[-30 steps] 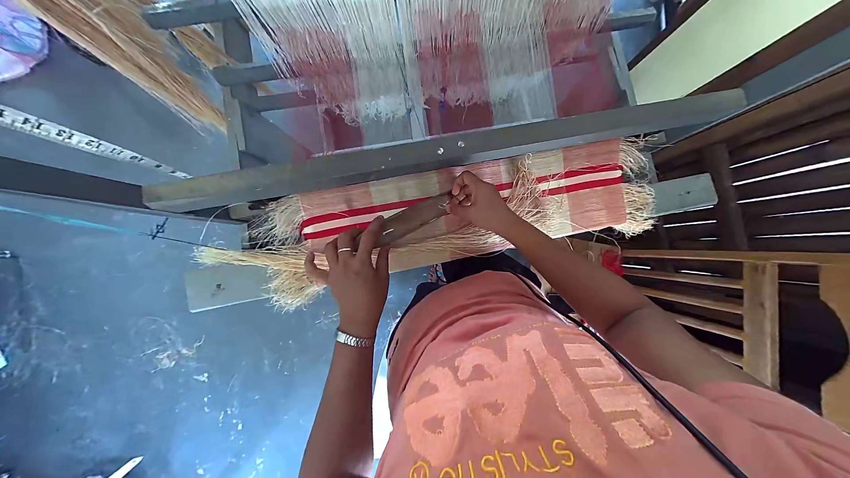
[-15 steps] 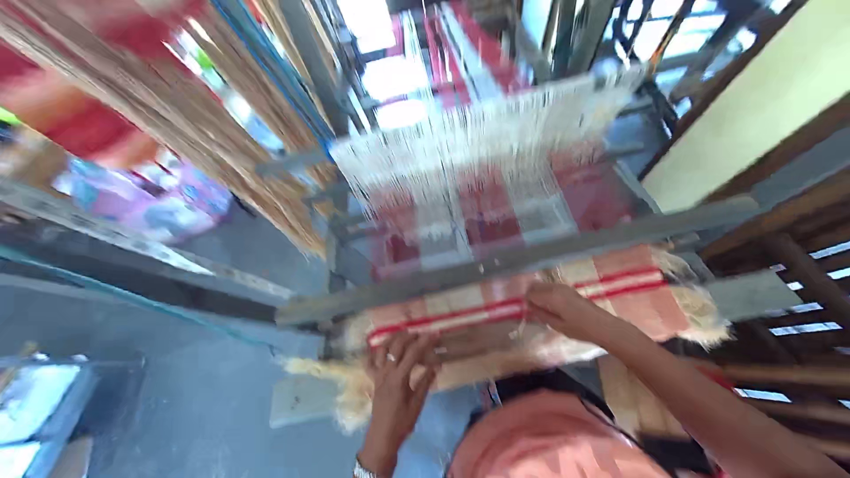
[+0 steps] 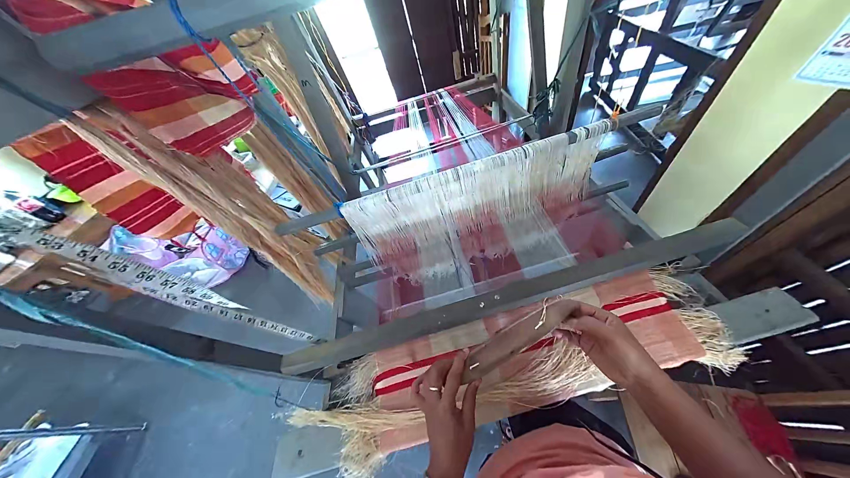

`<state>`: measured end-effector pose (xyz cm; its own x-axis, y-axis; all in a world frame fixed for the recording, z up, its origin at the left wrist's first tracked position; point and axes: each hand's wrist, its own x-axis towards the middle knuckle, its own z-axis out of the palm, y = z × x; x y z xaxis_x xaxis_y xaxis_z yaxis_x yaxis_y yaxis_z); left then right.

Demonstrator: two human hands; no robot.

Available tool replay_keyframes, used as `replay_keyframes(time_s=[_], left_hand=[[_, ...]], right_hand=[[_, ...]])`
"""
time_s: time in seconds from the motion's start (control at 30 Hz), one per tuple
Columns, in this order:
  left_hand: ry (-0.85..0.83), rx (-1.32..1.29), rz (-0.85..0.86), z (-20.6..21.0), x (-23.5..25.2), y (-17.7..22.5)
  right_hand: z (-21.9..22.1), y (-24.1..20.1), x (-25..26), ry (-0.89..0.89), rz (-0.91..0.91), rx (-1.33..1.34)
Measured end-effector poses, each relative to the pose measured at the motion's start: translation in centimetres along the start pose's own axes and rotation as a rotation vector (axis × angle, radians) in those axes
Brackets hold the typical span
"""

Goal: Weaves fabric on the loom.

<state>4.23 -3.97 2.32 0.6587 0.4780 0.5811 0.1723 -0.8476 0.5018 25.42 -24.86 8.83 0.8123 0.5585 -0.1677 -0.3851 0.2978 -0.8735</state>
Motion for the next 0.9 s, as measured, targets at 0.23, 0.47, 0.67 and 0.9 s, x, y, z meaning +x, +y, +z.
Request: replay_keyframes(time_s=[0.23, 0.47, 0.67, 0.9], left_hand=[[-0.115, -0.213, -0.146, -0.1, 1.7, -1.7], [0.303, -0.436, -0.86, 0.9, 7.8, -9.3], [0.285, -0.403, -0.762, 3.5, 13.6, -12.7], [0.245, -0.315, -0.75, 5.9, 22.5, -15.7]], right_hand=[[-3.7, -2.3, -0.1, 0.232, 0.087, -0.065], [-16.9, -8.4, -2.1, 0.726, -0.109, 0.011], [-23.1, -10.5, 2.3, 0.922, -0.304, 0.081], [-27.1, -10.3, 13.3, 0.97, -0.383, 0.207]])
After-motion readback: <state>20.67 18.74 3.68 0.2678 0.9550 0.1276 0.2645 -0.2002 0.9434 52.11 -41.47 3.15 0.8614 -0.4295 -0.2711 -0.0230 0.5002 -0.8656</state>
